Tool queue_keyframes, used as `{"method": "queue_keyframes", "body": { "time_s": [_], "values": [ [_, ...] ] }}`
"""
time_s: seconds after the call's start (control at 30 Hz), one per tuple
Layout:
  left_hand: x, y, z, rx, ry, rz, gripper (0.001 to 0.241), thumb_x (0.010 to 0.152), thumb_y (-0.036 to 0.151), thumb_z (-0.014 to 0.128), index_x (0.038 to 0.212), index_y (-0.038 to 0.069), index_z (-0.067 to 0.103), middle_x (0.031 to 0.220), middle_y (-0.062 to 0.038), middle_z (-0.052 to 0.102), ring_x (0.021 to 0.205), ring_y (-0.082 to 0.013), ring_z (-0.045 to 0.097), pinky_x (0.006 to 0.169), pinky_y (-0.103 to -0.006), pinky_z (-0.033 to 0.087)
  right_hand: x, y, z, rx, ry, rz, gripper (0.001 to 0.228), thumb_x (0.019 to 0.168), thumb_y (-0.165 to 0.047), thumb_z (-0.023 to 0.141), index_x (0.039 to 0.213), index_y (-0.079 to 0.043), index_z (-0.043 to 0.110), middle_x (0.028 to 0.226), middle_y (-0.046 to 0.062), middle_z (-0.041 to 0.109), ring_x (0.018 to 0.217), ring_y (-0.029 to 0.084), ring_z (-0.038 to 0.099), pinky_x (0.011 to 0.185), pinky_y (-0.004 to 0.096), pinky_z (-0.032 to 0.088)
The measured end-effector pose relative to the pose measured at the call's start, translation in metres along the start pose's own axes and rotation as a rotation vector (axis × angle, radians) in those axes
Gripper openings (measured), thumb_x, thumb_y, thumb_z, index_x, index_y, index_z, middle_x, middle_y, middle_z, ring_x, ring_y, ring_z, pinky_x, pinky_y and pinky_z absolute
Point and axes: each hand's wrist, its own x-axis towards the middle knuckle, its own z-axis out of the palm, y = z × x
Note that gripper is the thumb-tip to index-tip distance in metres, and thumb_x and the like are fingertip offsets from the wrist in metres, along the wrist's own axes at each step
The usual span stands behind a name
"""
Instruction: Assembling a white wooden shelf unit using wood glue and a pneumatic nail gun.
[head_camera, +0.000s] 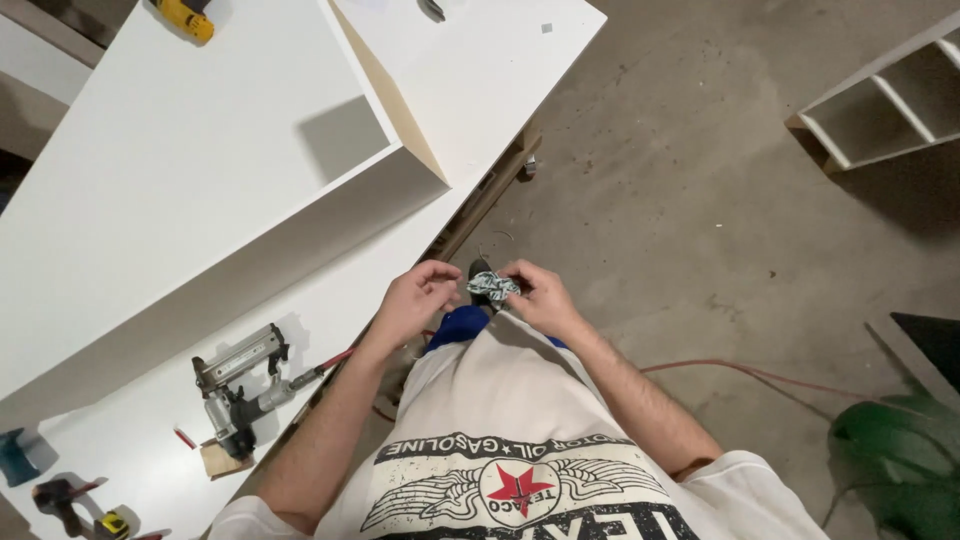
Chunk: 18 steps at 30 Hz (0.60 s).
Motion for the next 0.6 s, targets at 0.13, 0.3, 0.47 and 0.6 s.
{"method": "queue_keyframes", "body": {
  "time_s": [0.13,0.3,0.47,0.6],
  "values": [
    [0.009,0.026,-0.030,0.390,0.255,0.293,0.019,0.097,0.014,0.070,0.114,0.011,0.076,0.092,-0.013,0.076,0.079,-0.0225,0.075,0.072,-0.0340,0.061,0.022,0.019,-0.002,-0.089,0.039,0.061,0.045,0.079,0.011,0.070,0.120,-0.006,0.073,0.111,0.020,0.074,0.106,0.038,0.071,0.091,0.047,0.059],
    [0.037,0.094,-0.084,0.668,0.473,0.688,0.011,0.098,0.005,0.074,0.106,0.009,0.079,0.093,-0.010,0.074,0.079,-0.0233,0.071,0.071,-0.0310,0.058,0.061,0.067,0.017,-0.118,0.160,0.156,0.036,0.077,-0.001,0.080,0.111,-0.013,0.078,0.105,0.012,0.072,0.103,0.032,0.070,0.091,0.044,0.057],
    [0.081,0.151,-0.094,0.731,0.478,0.949,0.014,0.104,-0.005,0.064,0.114,-0.002,0.072,0.104,-0.016,0.067,0.093,-0.0298,0.067,0.084,-0.0390,0.058,0.106,0.087,0.055,0.438,0.305,0.577,0.037,0.082,-0.007,0.083,0.116,0.002,0.071,0.095,0.013,0.063,0.080,0.019,0.068,0.067,0.033,0.066],
    [0.109,0.163,-0.084,0.667,0.379,0.969,0.013,0.105,-0.003,0.063,0.116,-0.003,0.069,0.112,-0.019,0.066,0.102,-0.0333,0.068,0.089,-0.0424,0.058,0.132,0.106,0.069,0.559,0.419,0.588,0.035,0.083,-0.007,0.084,0.112,0.006,0.069,0.087,0.010,0.059,0.073,0.021,0.072,0.065,0.035,0.068]
  ]
}}
